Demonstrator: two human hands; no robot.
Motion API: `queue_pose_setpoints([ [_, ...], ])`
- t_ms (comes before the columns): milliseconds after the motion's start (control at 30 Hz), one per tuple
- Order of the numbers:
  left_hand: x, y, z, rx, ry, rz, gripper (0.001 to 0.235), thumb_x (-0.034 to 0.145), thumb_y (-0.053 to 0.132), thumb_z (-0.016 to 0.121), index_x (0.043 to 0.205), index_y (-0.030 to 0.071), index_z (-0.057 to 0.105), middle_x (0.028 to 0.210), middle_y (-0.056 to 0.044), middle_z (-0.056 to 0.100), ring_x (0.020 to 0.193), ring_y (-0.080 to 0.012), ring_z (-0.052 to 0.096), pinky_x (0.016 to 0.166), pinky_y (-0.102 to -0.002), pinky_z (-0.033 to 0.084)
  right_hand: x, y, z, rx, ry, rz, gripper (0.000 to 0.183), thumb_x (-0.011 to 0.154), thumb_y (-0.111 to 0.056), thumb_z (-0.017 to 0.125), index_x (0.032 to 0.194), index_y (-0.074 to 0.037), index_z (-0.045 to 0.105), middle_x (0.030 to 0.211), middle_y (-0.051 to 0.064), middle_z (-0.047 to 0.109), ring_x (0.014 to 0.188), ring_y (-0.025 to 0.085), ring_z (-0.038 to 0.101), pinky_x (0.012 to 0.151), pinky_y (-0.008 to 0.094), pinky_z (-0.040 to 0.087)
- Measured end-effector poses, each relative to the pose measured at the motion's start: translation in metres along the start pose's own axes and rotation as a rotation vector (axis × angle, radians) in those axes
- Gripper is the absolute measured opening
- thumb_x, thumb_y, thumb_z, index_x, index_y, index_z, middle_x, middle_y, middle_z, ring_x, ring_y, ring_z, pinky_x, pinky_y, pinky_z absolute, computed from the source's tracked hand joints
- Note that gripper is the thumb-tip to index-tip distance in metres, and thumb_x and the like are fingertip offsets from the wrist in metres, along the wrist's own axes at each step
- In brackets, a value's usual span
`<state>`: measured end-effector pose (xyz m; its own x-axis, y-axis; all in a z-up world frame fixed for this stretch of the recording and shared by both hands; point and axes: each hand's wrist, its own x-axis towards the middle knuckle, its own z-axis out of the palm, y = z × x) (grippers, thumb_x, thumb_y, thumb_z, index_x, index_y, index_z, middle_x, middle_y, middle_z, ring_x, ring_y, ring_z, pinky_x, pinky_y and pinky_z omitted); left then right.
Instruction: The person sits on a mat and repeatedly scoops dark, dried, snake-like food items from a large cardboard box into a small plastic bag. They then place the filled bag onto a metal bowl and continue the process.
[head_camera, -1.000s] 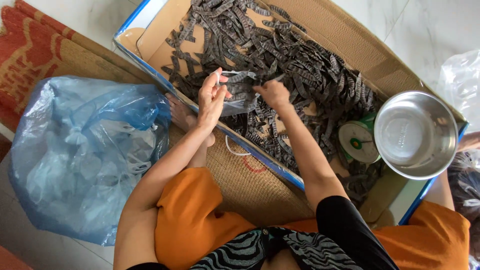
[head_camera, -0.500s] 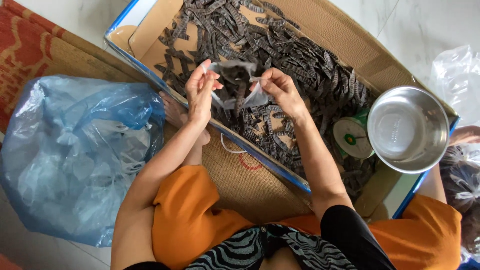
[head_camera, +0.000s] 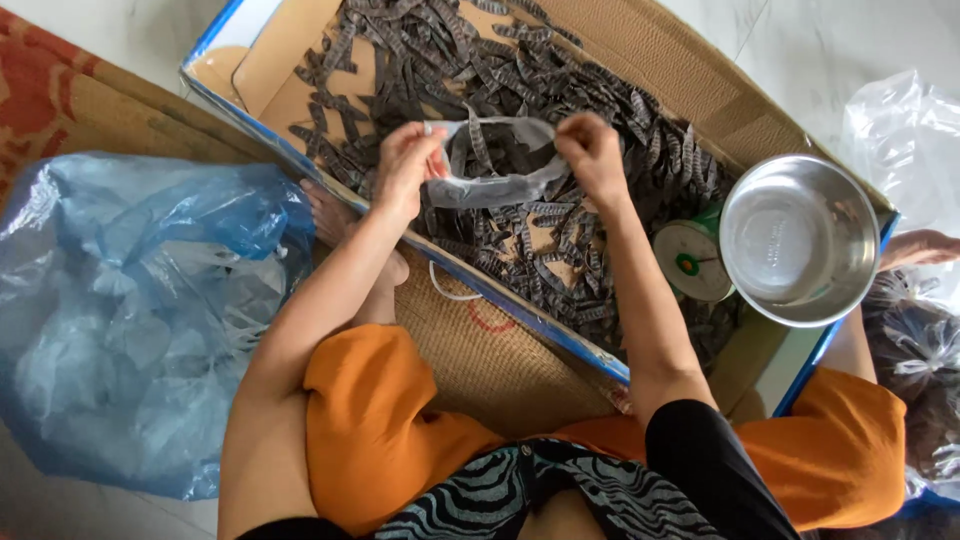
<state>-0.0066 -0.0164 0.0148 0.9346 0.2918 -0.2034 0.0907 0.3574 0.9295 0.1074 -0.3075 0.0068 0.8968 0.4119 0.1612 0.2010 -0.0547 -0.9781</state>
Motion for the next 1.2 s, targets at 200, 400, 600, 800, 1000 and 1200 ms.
queue_pose_setpoints([
  [200,-0.017,-0.016,-0.01,0.165,-0.039,-0.019,0.016,0.099,0.02,0.07,0.089,0.007,0.068,0.069,0.0,0.063,0.06,-0.0107,0.064,0.054,-0.025,0.048,-0.014,0.011,0.009,-0.717,0.019,-0.036,0.025,0.091,-0.025,0.079,0.103,-0.003,0.072,0.085,0.013,0.075,0.073,0.025,0.072,0.065,0.037,0.054],
  [400,-0.017,-0.009,-0.005,0.209,-0.019,0.01,0.012,0.097,0.018,0.07,0.094,0.006,0.072,0.074,0.0,0.065,0.062,-0.0105,0.065,0.06,-0.028,0.057,-0.01,-0.023,0.022,-0.643,-0.074,0.081,0.027,0.094,-0.034,0.081,0.095,-0.006,0.079,0.073,0.008,0.071,0.06,0.019,0.063,0.056,0.035,0.047],
  [600,0.013,0.002,-0.005,-0.193,0.038,-0.071,0.026,0.098,0.011,0.066,0.122,0.003,0.068,0.088,-0.005,0.07,0.08,-0.0196,0.074,0.079,-0.034,0.061,0.012,-0.005,0.013,-0.103,0.061,0.02,0.02,0.102,-0.02,0.075,0.1,0.0,0.078,0.076,-0.001,0.064,0.066,0.007,0.053,0.057,0.027,0.04],
  [800,0.025,-0.015,-0.009,-0.318,-0.018,-0.203,0.053,0.099,0.01,0.062,0.15,0.004,0.048,0.097,-0.007,0.07,0.094,-0.0226,0.072,0.087,-0.038,0.058,-0.011,0.063,-0.022,-0.059,0.066,0.096,0.034,0.098,-0.018,0.073,0.129,-0.004,0.066,0.11,0.007,0.07,0.093,0.015,0.068,0.078,0.031,0.056],
  [1000,0.021,-0.014,-0.007,-0.356,0.004,-0.242,0.054,0.099,0.011,0.063,0.15,0.003,0.049,0.096,-0.006,0.07,0.095,-0.0235,0.071,0.089,-0.04,0.055,-0.087,0.12,-0.006,-1.283,-0.289,-0.249,0.057,0.072,-0.019,0.081,0.124,-0.001,0.066,0.121,0.018,0.067,0.12,0.036,0.057,0.102,0.056,0.041],
  [1200,0.02,-0.006,0.007,-0.393,-0.007,-0.242,0.053,0.098,0.011,0.065,0.148,0.002,0.052,0.095,-0.007,0.07,0.096,-0.0247,0.071,0.091,-0.042,0.057,-0.106,0.119,-0.009,-1.294,-0.324,-0.232,0.026,0.088,-0.001,0.066,0.113,-0.004,0.064,0.113,0.018,0.065,0.113,0.035,0.061,0.097,0.048,0.051],
])
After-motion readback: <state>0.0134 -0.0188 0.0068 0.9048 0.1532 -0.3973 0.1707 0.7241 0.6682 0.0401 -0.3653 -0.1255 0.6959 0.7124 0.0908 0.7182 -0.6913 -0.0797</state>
